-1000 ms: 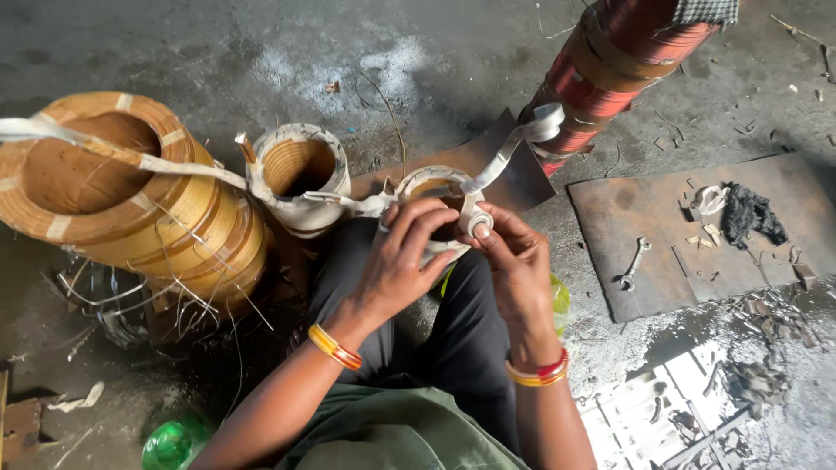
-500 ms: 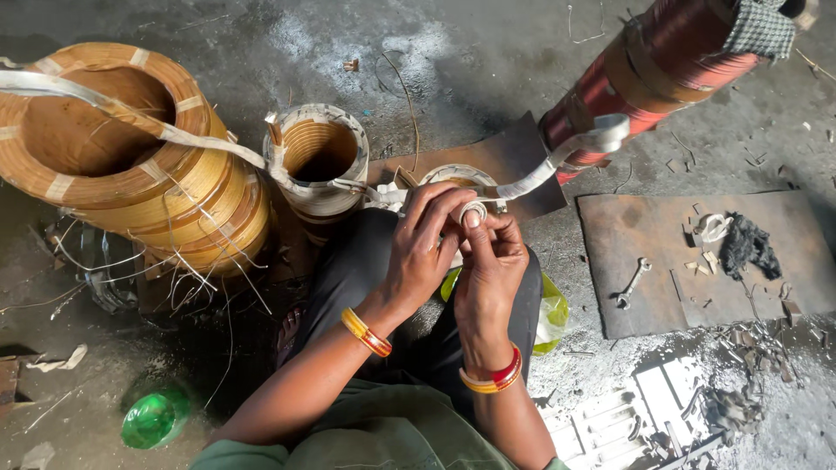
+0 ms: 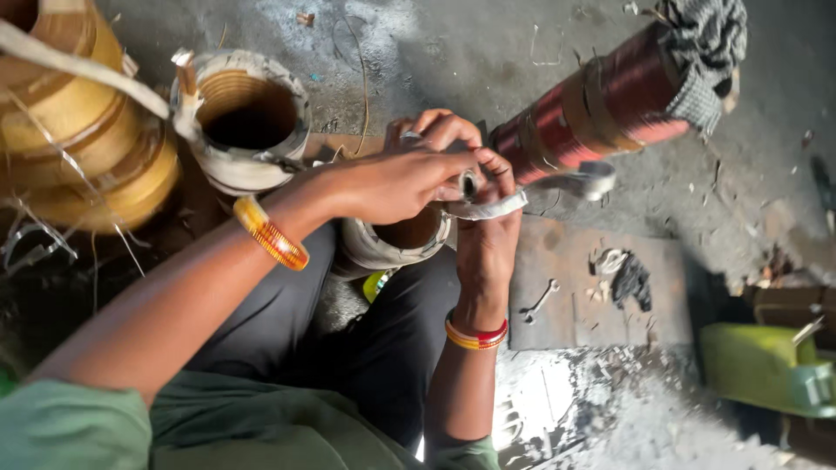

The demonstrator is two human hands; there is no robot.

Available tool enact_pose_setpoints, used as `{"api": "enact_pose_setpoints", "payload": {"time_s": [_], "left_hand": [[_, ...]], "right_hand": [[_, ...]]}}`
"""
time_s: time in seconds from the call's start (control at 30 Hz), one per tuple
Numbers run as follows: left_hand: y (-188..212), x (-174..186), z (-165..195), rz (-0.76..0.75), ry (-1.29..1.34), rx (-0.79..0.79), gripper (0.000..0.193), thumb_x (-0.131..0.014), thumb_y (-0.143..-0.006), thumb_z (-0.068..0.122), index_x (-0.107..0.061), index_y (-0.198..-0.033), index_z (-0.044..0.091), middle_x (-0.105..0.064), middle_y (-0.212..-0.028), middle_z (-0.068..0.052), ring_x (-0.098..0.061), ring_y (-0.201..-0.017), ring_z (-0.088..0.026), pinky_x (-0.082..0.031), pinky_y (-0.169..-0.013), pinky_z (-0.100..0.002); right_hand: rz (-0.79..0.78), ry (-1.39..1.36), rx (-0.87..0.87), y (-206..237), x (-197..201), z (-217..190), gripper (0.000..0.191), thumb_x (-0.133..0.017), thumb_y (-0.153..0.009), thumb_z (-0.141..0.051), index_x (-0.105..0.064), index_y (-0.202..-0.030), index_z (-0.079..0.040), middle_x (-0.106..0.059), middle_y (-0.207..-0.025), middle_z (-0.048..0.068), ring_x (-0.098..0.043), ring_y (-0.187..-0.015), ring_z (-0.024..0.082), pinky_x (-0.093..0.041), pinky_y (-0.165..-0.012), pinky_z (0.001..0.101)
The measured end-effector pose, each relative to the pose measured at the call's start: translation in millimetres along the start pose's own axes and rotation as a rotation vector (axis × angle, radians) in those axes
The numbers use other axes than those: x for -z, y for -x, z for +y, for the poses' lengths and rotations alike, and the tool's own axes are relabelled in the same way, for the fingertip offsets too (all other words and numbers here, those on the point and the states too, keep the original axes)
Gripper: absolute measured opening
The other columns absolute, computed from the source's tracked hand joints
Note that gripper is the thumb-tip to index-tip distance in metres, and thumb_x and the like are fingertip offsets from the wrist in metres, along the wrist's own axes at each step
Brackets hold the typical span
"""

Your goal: The person sits on the floor and wraps a white tape around cylindrical wooden objects. They repeatedly pull the tape, fold it, and press it onto the cylinders to secure the layers.

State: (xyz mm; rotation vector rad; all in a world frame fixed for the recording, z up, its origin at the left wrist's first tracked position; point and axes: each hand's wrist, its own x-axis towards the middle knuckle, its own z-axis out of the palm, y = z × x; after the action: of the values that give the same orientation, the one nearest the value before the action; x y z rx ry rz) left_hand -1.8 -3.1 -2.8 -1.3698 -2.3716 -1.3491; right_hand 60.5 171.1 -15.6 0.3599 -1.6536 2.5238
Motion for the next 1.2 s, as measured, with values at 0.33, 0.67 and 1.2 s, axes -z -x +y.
{"api": "enact_pose_setpoints", "payload": {"time_s": [0.33, 0.67, 1.2], "left_hand": [[54, -18, 17, 0.582, -0.116, -0.04, 0.031, -0.07, -0.091, 0.009, -0.067, -0.122, 0.018, -0.056, -0.137, -0.003, -0.046, -0.139, -0.028, -0.032, -0.114, -0.046], [110, -45, 28, 0.645, -0.271, -0.076, 0.038, -0.072, -0.094, 0.014, -0.061, -0.128, 0.003, -0.059, -0.127, -0.01, -0.057, -0.125, -0.028, -0.048, -0.105, -0.041], [42, -9, 0, 0.417, 0.173, 0.059, 0.056, -0.056, -0.08, -0.016, -0.064, -0.129, 0.009, -0.07, -0.113, -0.005, -0.059, -0.103, -0.03, -0.051, -0.083, -0.044]], "right_hand": [[0.202, 0.049, -0.012, 30, -5, 14, 0.034, -0.061, -0.1, -0.004, -0.057, -0.132, 0.006, -0.069, -0.12, 0.012, -0.07, -0.106, 0.019, -0.057, -0.093, 0.0311], [0.28, -0.067, 0.125, 77, -59, 68, 0.01, -0.068, -0.105, -0.005, -0.063, -0.113, -0.003, -0.07, -0.103, 0.009, -0.068, -0.09, 0.014, -0.057, -0.082, 0.0275], [-0.17, 0.063, -0.001, -8, -22, 17, 0.035, -0.061, -0.111, -0.014, -0.055, -0.142, 0.001, -0.065, -0.121, 0.009, -0.066, -0.118, 0.018, -0.053, -0.107, 0.0319]]}}
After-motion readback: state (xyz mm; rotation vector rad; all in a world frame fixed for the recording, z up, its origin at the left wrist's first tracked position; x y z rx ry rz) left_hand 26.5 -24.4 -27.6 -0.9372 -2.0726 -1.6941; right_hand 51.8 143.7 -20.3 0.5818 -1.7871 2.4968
